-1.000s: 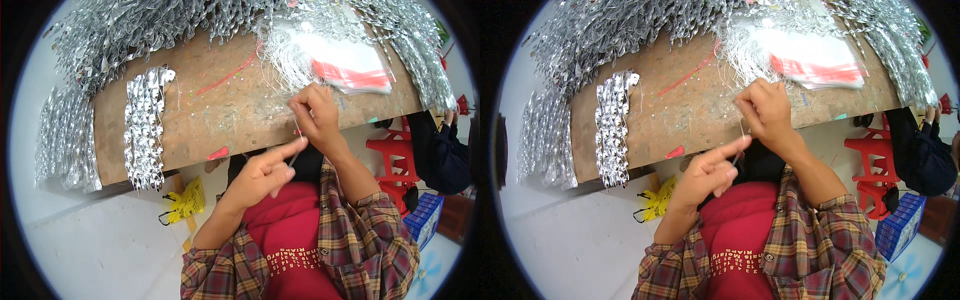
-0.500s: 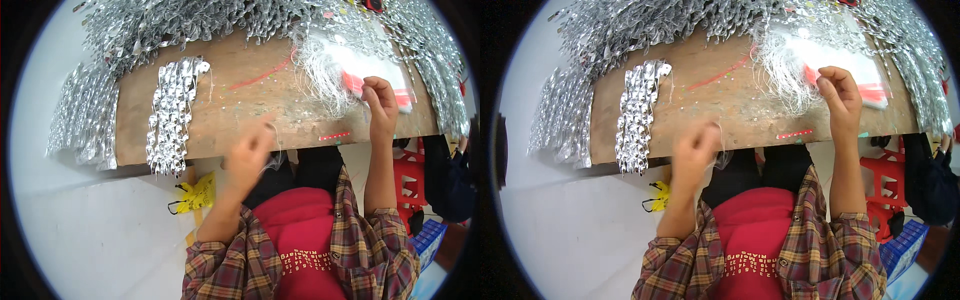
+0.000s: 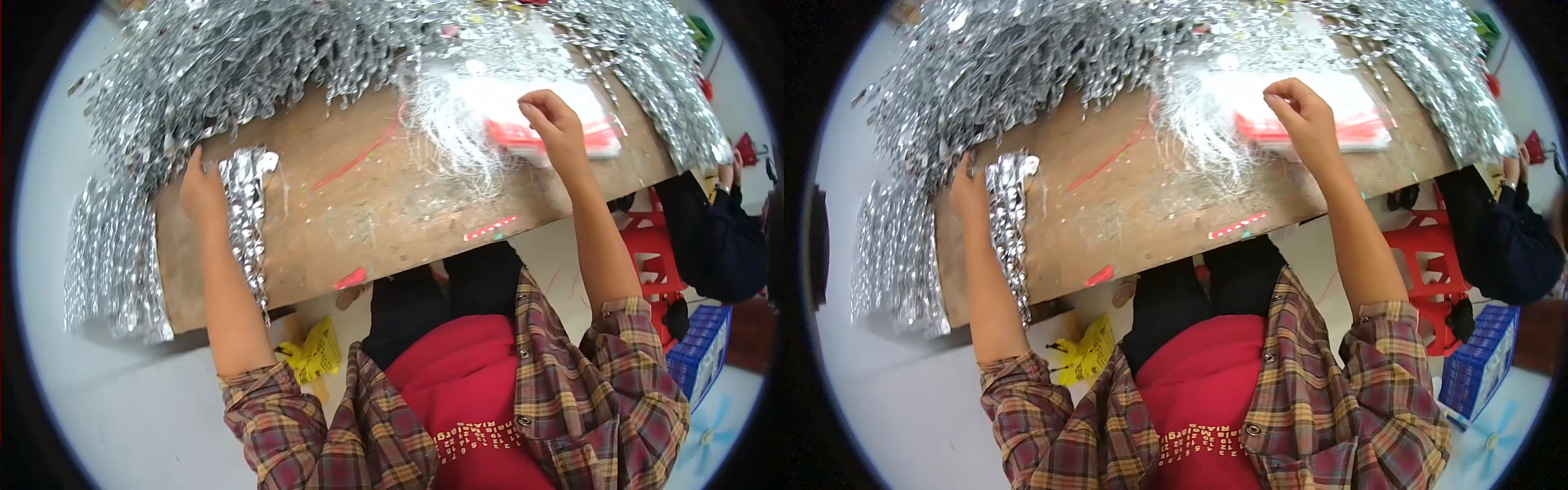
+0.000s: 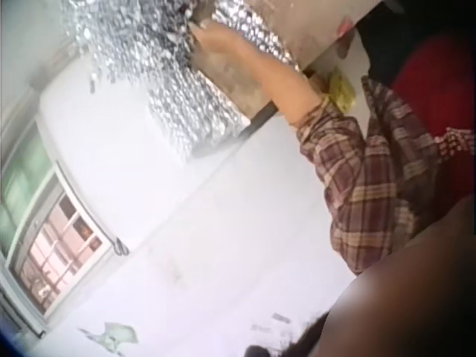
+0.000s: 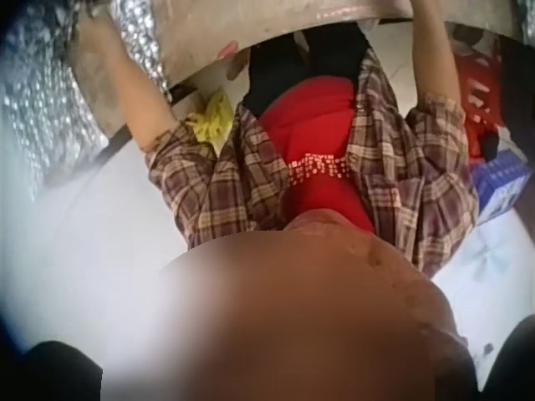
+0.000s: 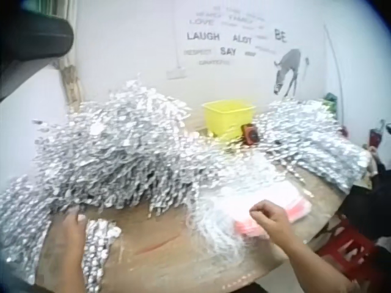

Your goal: The recorder is assembling silver tinsel garlands by threading small white plastic components onto a central wire or string on a workbench.

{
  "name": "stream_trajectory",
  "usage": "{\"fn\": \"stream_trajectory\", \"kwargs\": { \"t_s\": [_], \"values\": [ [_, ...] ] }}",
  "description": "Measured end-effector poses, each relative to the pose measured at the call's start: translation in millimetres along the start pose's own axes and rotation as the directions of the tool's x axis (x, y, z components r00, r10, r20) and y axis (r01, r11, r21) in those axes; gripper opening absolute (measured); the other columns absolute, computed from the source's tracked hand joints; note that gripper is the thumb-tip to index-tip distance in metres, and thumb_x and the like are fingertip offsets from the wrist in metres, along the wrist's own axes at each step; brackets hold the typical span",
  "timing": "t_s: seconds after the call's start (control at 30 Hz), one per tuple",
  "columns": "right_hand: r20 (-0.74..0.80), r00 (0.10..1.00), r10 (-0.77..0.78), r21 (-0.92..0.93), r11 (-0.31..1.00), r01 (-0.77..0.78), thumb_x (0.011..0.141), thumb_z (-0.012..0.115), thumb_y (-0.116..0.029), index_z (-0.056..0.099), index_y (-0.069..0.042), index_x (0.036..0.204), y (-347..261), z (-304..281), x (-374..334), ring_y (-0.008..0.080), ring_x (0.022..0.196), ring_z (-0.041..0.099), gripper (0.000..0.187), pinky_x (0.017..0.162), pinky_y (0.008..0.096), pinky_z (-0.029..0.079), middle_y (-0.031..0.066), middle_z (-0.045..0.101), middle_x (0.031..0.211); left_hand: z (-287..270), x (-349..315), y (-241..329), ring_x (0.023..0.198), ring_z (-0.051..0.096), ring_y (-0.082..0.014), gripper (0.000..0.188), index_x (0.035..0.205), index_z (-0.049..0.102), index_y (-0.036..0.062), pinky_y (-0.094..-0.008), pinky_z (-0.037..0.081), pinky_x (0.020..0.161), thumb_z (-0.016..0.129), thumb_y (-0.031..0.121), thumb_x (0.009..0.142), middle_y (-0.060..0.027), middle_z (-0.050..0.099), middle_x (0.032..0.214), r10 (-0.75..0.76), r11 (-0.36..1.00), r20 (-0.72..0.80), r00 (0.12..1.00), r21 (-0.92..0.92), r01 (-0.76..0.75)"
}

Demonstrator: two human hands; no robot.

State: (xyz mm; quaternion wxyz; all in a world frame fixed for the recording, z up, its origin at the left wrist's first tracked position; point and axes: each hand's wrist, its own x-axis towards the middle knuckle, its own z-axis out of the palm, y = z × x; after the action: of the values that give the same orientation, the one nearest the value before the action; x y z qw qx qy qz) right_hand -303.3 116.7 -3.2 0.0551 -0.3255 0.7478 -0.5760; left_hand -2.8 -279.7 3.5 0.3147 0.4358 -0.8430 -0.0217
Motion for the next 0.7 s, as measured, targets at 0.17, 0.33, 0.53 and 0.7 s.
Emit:
{"fn": "stream_trajectory", "kwargs": {
  "t_s": [0.17, 0.33, 0.53, 0.7],
  "values": [
    [-0.014, 0.970, -0.244, -0.345, 0.911, 0.225, 0.084, 0.059, -0.010, 0.063, -0.008, 0.094, 20.4, 0.6, 46.9, 0.0126, 0.073, 0.056, 0.010, 0.064, 0.0256, 0.044, 0.0021, 0.061, 0.087, 3.0, -0.8, 1.8, 0.092, 0.059, -0.0308, 0.039, 0.119, 0.056, 0.0097, -0.0379, 0.045, 0.081, 0.058, 0.011, 0.080, -0.0155, 0.062, 0.102, -0.006, 0.999, 0.115, 0.993, 0.038, 0.002],
    [0.183, 0.853, -0.488, -0.829, 0.391, 0.401, 0.076, 0.062, -0.009, 0.065, -0.019, 0.094, 50.1, 11.3, 97.6, 0.0268, 0.074, 0.060, 0.021, 0.065, 0.0360, 0.048, 0.0049, 0.058, 0.087, -20.7, -13.2, -9.5, 0.097, 0.057, -0.0295, 0.035, 0.115, 0.058, 0.0085, -0.0365, 0.044, 0.084, 0.058, 0.011, 0.081, -0.0136, 0.060, 0.109, 0.222, 0.971, 0.031, 0.975, 0.083, -0.223],
    [0.245, 0.839, -0.487, -0.817, 0.362, 0.448, 0.074, 0.064, -0.013, 0.063, -0.017, 0.085, 50.3, -2.9, 100.7, 0.0249, 0.071, 0.060, 0.012, 0.061, 0.0377, 0.048, 0.0007, 0.057, 0.086, -67.2, -93.9, 86.6, 0.099, 0.056, -0.0296, 0.033, 0.112, 0.059, 0.0064, -0.0377, 0.043, 0.087, 0.059, 0.007, 0.079, -0.0130, 0.060, 0.109, 0.318, 0.931, 0.029, 0.947, -0.200, -0.307],
    [0.237, 0.800, -0.551, -0.789, 0.371, 0.489, 0.076, 0.056, -0.006, 0.061, -0.017, 0.091, 41.6, 10.1, 91.7, 0.0281, 0.071, 0.061, 0.019, 0.063, 0.0404, 0.049, 0.0002, 0.060, 0.095, -66.4, -167.6, 137.9, 0.101, 0.054, -0.0300, 0.030, 0.108, 0.060, 0.0041, -0.0385, 0.043, 0.086, 0.058, 0.002, 0.077, -0.0130, 0.059, 0.107, 0.403, 0.790, 0.108, 0.909, -0.541, -0.287]
  ]
}}
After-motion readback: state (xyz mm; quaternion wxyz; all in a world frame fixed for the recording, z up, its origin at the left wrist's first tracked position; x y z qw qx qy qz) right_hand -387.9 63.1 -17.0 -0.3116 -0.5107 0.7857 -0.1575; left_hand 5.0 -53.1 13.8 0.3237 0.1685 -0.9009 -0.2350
